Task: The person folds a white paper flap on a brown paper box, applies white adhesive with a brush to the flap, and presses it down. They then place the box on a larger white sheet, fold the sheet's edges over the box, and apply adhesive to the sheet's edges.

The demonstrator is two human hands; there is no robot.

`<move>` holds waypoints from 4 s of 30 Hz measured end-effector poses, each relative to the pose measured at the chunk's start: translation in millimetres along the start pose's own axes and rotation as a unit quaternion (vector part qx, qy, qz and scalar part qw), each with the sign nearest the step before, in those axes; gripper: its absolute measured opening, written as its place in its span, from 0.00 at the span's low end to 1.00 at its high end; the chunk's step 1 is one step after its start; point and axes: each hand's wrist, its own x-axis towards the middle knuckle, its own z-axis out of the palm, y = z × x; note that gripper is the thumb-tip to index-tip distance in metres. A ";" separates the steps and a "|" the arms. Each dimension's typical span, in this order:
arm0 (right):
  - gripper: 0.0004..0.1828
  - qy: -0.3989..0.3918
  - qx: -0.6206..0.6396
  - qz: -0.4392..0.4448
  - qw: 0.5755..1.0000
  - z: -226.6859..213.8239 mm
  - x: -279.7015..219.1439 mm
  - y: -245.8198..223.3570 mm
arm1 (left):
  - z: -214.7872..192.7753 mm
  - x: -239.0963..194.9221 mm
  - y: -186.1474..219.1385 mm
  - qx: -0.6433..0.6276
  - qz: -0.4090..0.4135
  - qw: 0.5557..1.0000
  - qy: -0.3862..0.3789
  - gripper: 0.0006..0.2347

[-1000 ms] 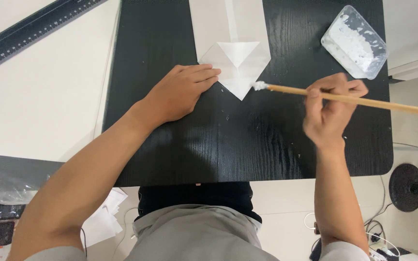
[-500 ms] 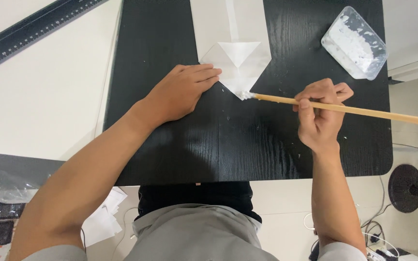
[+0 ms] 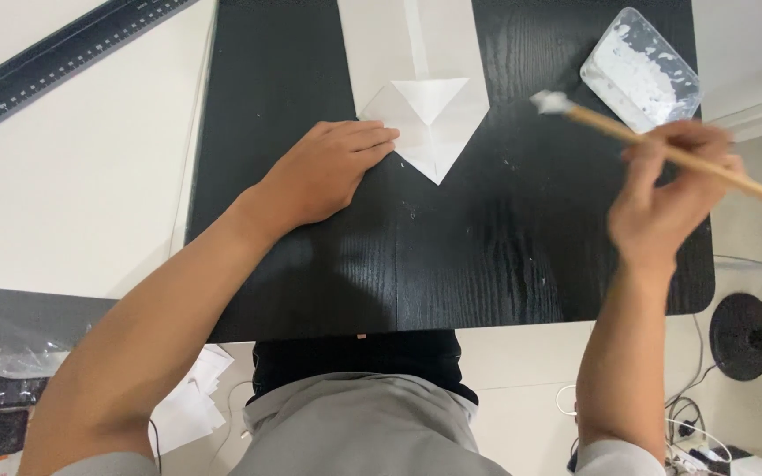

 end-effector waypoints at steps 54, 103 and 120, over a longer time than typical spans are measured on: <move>0.34 -0.231 0.081 -0.075 0.967 -14.7 -202.6 -156.9 | 35.2 -93.2 153.8 0.106 -0.062 0.967 0.222 0.10; 0.30 -0.343 0.104 -0.017 0.933 77.7 -10.5 -74.0 | 12.5 15.9 46.7 0.098 -0.047 0.990 0.089 0.15; 0.32 -0.350 0.200 0.029 0.915 111.6 29.8 -59.7 | -26.3 23.0 27.0 0.145 0.010 0.989 0.016 0.09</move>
